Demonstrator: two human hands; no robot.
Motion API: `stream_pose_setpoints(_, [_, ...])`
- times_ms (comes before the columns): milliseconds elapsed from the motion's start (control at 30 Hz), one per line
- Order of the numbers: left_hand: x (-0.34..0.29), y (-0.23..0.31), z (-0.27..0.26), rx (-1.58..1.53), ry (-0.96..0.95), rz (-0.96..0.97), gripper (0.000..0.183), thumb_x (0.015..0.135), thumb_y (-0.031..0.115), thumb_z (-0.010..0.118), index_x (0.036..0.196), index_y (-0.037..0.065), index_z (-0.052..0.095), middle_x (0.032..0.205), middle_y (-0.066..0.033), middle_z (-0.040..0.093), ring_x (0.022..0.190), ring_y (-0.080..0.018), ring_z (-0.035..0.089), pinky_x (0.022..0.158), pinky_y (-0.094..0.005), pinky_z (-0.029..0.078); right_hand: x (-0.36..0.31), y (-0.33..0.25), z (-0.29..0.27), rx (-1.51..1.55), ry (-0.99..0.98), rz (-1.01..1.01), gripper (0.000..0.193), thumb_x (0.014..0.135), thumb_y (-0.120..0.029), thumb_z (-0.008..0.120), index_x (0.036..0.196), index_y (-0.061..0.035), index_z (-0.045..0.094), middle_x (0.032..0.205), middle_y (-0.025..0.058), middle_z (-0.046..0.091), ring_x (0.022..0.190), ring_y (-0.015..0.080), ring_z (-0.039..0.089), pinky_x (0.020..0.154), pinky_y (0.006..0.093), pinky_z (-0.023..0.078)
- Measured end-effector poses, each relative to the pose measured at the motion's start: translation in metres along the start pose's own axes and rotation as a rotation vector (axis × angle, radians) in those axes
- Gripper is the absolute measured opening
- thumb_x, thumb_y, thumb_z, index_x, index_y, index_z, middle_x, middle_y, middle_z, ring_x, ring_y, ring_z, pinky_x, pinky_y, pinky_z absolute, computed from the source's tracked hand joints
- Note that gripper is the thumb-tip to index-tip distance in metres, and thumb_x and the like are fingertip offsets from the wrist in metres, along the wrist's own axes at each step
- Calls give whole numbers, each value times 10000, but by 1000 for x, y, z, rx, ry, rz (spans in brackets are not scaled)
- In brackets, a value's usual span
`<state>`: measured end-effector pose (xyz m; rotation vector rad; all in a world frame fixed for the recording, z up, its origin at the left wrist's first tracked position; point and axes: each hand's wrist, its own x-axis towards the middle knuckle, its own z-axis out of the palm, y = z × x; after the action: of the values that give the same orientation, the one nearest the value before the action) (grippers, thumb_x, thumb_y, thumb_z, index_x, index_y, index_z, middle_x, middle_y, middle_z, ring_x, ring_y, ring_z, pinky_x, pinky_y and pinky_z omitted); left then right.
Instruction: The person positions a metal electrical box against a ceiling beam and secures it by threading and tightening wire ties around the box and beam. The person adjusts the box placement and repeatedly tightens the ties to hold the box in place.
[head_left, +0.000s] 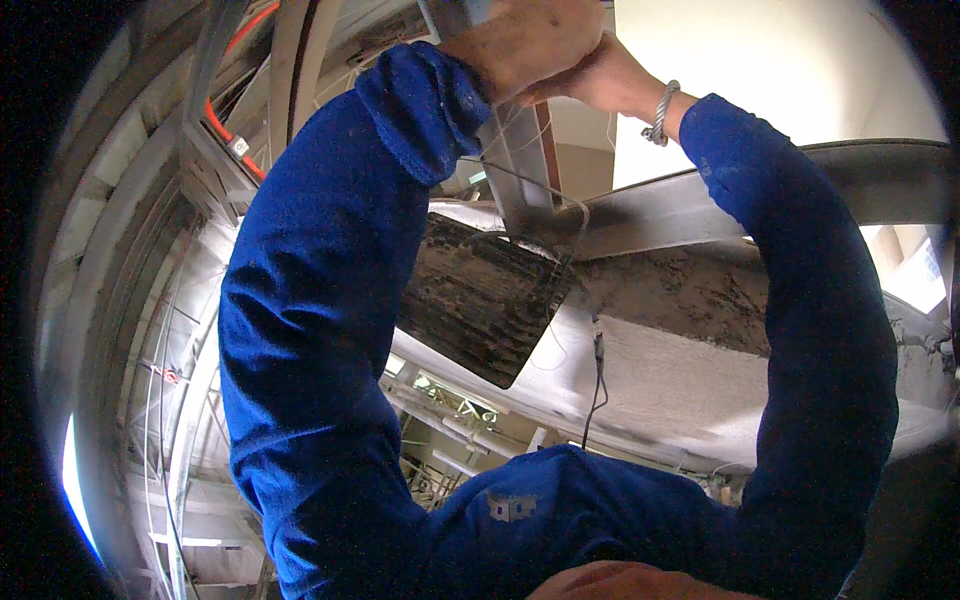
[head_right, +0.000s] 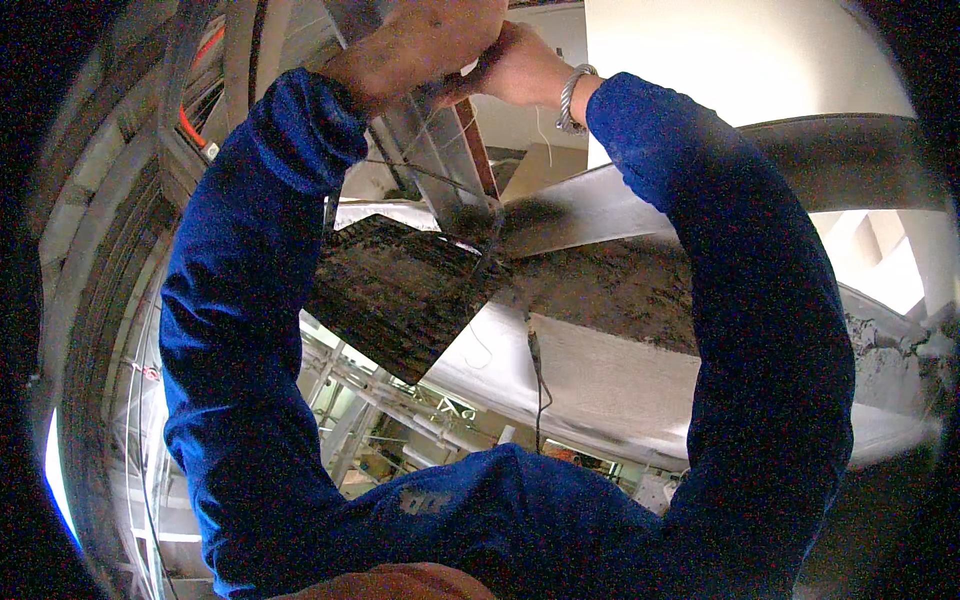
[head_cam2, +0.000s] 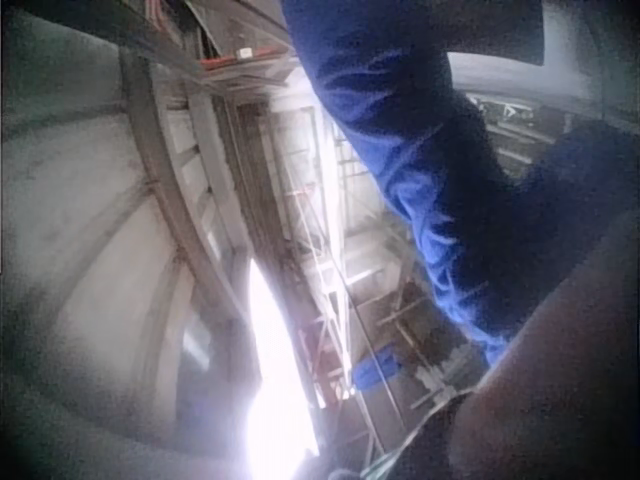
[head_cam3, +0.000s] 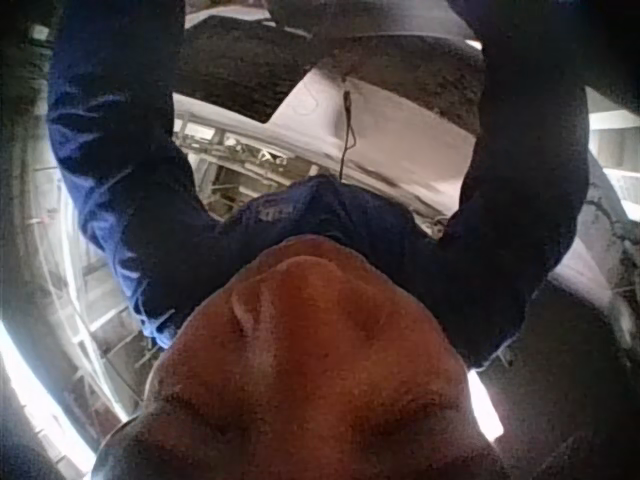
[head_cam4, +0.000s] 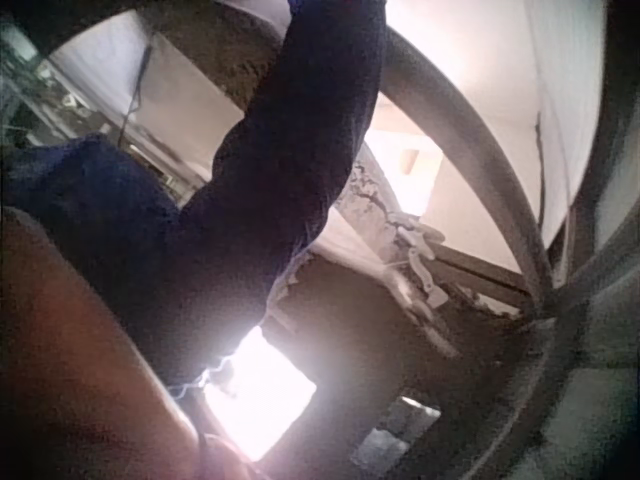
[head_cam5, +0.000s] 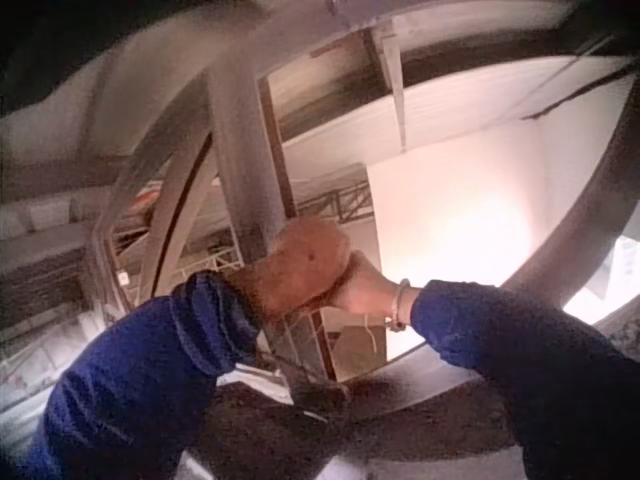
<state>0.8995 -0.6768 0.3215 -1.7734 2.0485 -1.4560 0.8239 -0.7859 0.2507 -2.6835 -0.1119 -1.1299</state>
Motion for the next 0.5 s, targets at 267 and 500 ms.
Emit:
stream_pose_setpoints(267, [41,-45,-63,83,319,-315,117,764,105,617,763,-1,667,796,-201,670,751,-381,658,710,-438,531,2,-37,-30,-17,-131,249,945,594,-541,867,1207,49,456,762,254,627,791,397,637,710,436,505])
stream_pose_setpoints(500, [14,-35,-98,41,824,-44,77,827,104,573,816,28,569,758,-213,594,740,-420,590,667,-492,465,3,-34,-19,-82,-71,281,942,570,-541,877,1227,1,475,634,127,537,642,265,582,622,361,439])
